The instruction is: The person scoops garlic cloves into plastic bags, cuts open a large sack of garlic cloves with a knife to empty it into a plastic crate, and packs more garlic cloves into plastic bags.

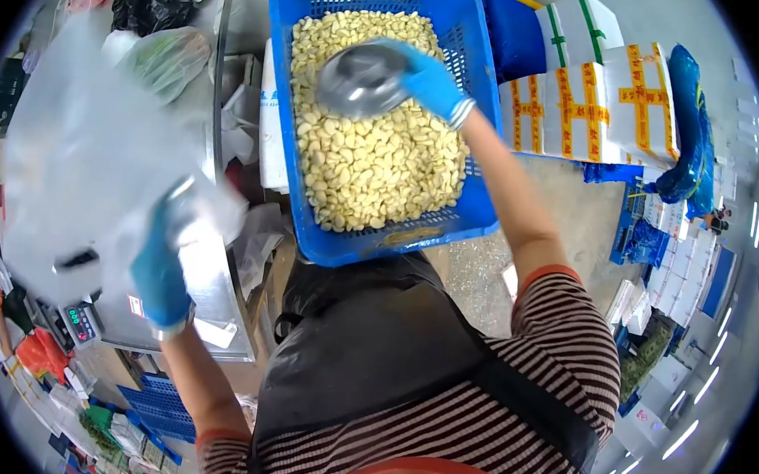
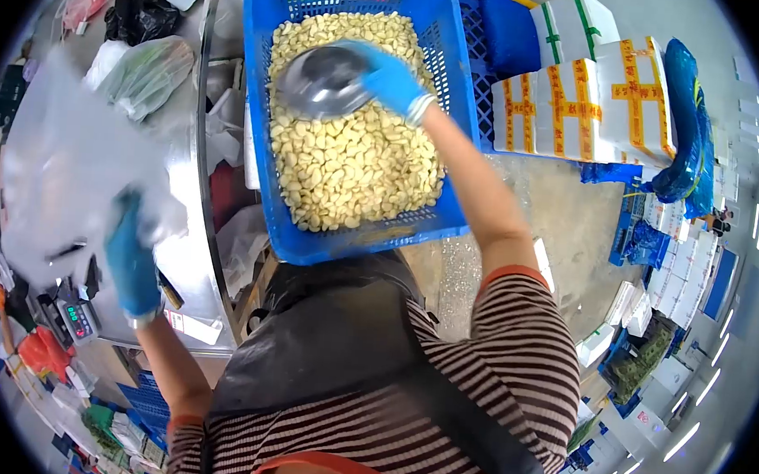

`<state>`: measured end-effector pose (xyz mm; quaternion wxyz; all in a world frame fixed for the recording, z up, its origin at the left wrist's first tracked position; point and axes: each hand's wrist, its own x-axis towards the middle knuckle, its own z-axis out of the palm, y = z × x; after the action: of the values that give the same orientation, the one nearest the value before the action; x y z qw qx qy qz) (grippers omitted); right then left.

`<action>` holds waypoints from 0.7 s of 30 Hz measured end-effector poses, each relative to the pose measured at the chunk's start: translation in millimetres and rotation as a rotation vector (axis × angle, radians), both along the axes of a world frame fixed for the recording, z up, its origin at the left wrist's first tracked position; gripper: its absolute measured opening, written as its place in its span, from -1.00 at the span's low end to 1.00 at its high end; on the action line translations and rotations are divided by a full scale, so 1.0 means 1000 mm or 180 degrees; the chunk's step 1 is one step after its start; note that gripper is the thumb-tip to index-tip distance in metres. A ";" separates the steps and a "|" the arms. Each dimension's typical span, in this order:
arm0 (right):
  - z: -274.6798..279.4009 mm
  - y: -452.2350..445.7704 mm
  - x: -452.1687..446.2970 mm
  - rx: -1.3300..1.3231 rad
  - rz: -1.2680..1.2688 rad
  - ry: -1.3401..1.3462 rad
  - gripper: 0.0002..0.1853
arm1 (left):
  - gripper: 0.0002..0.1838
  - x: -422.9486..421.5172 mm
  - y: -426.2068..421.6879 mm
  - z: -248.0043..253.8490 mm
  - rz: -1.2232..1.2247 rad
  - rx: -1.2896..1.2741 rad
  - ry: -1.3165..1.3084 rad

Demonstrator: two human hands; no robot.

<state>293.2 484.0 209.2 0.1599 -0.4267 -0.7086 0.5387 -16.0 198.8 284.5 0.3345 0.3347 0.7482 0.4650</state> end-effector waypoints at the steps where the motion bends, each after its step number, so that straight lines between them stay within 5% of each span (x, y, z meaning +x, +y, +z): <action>1: -0.036 0.036 0.028 0.0542 -0.0337 -0.0266 -0.43 | -0.66 0.009 0.032 -0.008 -0.0522 0.0072 0.0179; 3: -0.072 0.087 0.070 0.0949 -0.0990 -0.0178 -0.43 | -0.72 0.001 0.099 -0.071 -0.1771 0.1184 0.0370; 4: -0.087 0.107 0.079 0.1405 -0.0995 -0.0204 -0.44 | -0.84 0.004 0.140 -0.112 -0.2163 0.1207 0.2618; 5: -0.107 0.129 0.087 0.1867 -0.1007 -0.0224 -0.46 | -0.82 0.023 0.171 -0.103 -0.2102 0.1012 0.1639; 7: -0.183 0.163 0.090 0.1317 -0.0616 -0.0009 -0.49 | -0.76 0.068 0.228 -0.086 -0.1111 0.0218 -0.1180; 8: -0.202 0.152 0.082 0.1272 -0.0246 -0.0511 -0.50 | -0.73 0.080 0.254 -0.092 -0.0779 0.0073 -0.1639; 10: -0.238 0.130 0.064 0.1282 0.0629 -0.1444 -0.50 | -0.77 0.075 0.288 -0.155 -0.0634 0.0004 -0.1719; 11: -0.206 0.105 0.054 0.0639 0.0482 -0.1009 -0.50 | -0.78 0.069 0.308 -0.186 -0.0558 0.0020 -0.1739; 12: -0.215 0.090 0.052 0.0524 0.0546 -0.0654 -0.50 | -0.79 0.066 0.324 -0.230 -0.1087 0.0394 -0.0001; 15: -0.212 0.065 0.052 -0.0014 0.1268 -0.1096 -0.48 | -0.85 0.077 0.330 -0.252 -0.0837 -0.0093 -0.1035; 17: -0.248 0.052 0.066 0.0214 0.1921 -0.1095 -0.44 | -0.79 0.101 0.334 -0.256 -0.1345 -0.0327 0.1319; 18: -0.170 0.050 0.058 -0.1255 0.1797 -0.1827 -0.44 | -0.74 0.095 0.332 -0.291 -0.1315 -0.0109 0.1291; 21: -0.196 0.039 0.081 -0.0964 0.1732 -0.1520 -0.47 | -0.53 0.101 0.318 -0.293 -0.0863 -0.0413 0.0782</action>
<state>374.2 523.4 13.0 -0.2229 -0.3553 -0.7256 0.5455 85.4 517.1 -8.1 0.3210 0.4644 0.7599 0.3221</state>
